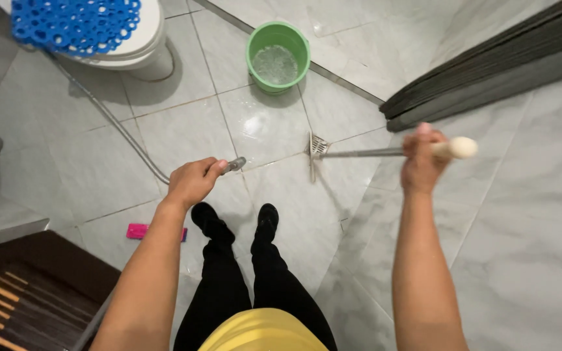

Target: The person cleans a tiled bathroom floor by spraying water from a handheld shower head and pushing the water toward the drain with a squeegee. They also use a pink floor brush to scrub the floor near the door and walls, then rinse the brush and squeegee with the shower head.

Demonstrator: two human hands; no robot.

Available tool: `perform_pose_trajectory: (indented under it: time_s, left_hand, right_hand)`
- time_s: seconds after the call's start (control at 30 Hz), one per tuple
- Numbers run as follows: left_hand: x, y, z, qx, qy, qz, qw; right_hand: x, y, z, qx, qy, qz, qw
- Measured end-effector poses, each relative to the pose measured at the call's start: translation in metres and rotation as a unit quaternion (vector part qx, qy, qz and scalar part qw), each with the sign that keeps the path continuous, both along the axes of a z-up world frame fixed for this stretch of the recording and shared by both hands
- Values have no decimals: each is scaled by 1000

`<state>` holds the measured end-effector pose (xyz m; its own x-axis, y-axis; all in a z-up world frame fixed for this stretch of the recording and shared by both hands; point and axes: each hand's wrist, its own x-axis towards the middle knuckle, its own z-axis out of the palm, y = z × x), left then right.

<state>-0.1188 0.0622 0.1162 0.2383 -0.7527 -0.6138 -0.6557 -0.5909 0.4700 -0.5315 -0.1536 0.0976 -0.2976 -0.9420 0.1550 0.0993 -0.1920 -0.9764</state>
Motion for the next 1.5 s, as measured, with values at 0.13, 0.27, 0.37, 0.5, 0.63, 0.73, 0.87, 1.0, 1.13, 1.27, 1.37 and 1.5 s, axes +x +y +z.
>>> perform_pose_trajectory:
  time_s: [0.13, 0.27, 0.37, 0.5, 0.63, 0.73, 0.87, 1.0, 1.13, 1.27, 1.37, 1.5]
  left_hand:
    - [0, 1, -1, 1, 1, 3, 1000]
    - [5, 7, -9, 10, -4, 8, 1000]
    - [8, 11, -10, 17, -6, 8, 1000]
    - [8, 16, -1, 23, 0, 23, 999]
    - [4, 15, -4, 36, -1, 16, 999]
    - [2, 11, -5, 38, -8, 8, 999]
    - [-1, 4, -7, 23, -4, 9, 1000]
    - [-7, -4, -3, 18, -5, -1, 1000]
    - [-5, -10, -5, 20, -18, 5, 1000]
    - [1, -8, -11, 30, -8, -27, 999]
    - [3, -8, -20, 35, -8, -37, 999]
    - [5, -9, -24, 38, -5, -68, 997]
  right_hand:
    - [27, 4, 23, -54, -28, 72, 996]
    - [49, 2, 31, -33, -113, 68, 991]
    - [86, 11, 11, 31, -114, 44, 992]
    - [116, 36, -34, 94, -137, 41, 985]
    - [85, 47, -51, 117, -27, 8, 993]
    - [30, 36, -64, 110, 51, -29, 992]
    - [-55, 24, -79, 61, 60, -83, 993]
    - [-87, 28, -46, 28, 44, -113, 992]
    - [-69, 29, -16, -17, -30, -171, 985]
    - [-36, 24, 1, -75, -40, -215, 973]
    - [-11, 19, 26, -104, -61, -273, 954]
    - [11, 52, -38, -139, 93, -288, 943]
